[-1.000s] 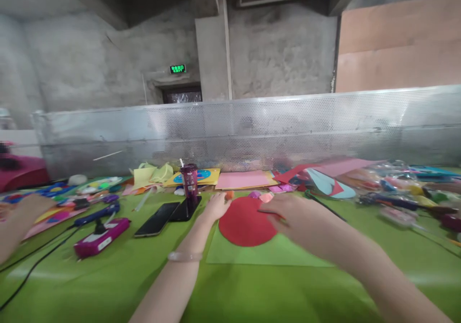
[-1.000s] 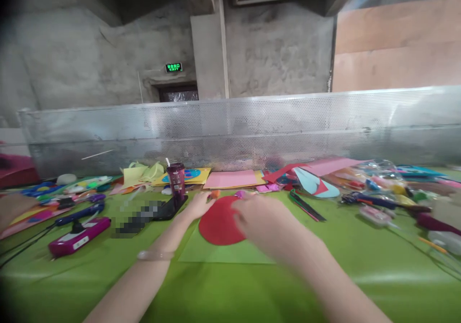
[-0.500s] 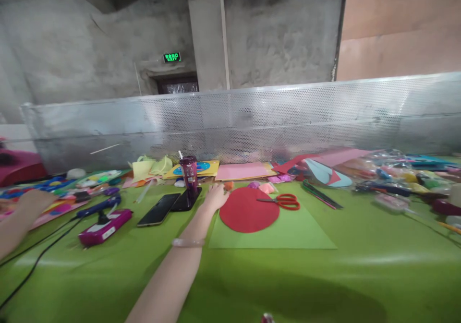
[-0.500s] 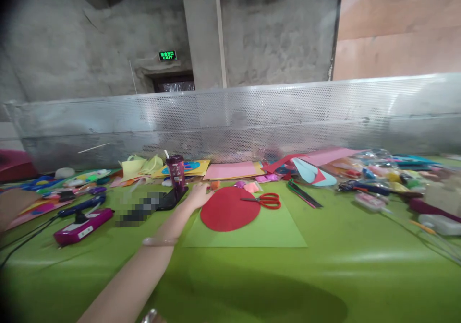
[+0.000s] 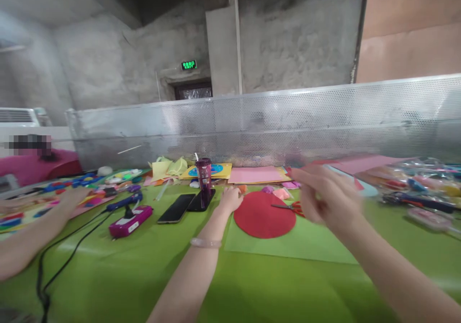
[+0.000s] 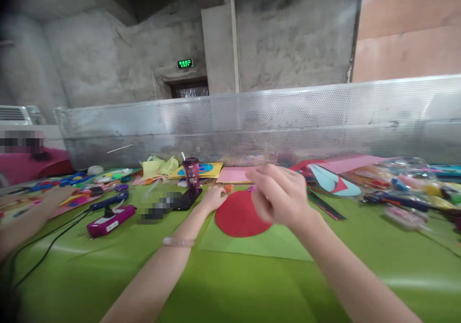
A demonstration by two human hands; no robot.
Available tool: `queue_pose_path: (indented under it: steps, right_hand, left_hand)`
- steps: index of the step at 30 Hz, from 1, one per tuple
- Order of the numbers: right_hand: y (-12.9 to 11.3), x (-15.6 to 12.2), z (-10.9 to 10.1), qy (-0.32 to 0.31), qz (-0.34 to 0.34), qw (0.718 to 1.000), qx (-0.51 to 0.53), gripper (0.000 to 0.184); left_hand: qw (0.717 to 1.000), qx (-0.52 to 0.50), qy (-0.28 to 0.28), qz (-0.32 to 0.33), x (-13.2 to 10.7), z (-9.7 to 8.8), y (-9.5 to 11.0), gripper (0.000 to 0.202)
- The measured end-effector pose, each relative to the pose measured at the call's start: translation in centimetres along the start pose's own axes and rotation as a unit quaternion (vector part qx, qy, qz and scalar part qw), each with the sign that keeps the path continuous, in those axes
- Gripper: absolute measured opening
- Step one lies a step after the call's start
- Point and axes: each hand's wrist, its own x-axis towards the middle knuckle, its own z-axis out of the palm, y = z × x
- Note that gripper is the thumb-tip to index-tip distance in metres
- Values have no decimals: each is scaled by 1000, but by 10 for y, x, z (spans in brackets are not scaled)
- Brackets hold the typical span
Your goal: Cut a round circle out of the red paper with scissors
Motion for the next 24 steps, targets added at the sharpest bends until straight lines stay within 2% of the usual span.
queue_pose_path:
  steps: [3, 5, 7, 8, 10, 14, 17, 22, 24]
  right_hand:
    - [35, 22, 21, -37, -12, 990, -137, 27]
    - [67, 23, 36, -96, 10, 972, -214, 26]
    - [97, 18, 44, -149, 26, 958, -242, 24]
    - [107, 15, 45, -158, 57, 953, -253, 23]
    - [121, 11, 41, -202, 107, 942, -245, 20]
    - [123, 7, 29, -299, 133, 927, -186, 17]
    - [118, 7, 23, -318, 134, 920, -188, 17]
    - [105, 8, 18, -409, 158, 872, -219, 15]
    - [102, 7, 17, -420, 151, 868, -216, 12]
  left_hand:
    - [1000, -7, -9, 7, 0, -1, 1, 28]
    - [1000, -17, -11, 22, 1, -2, 1, 27]
    - [999, -30, -14, 41, 1, -2, 1, 25]
    - [998, -37, -16, 51, 2, -1, 1, 24]
    - [997, -50, -20, 60, 3, 0, 0, 23]
    - [995, -77, -20, 56, 5, 3, -2, 26]
    - [991, -115, -22, 70, 6, 4, -1, 25]
    - [986, -135, 16, 94, 6, 2, 6, 18]
    - [985, -128, 3, 114, 3, 2, 10, 19]
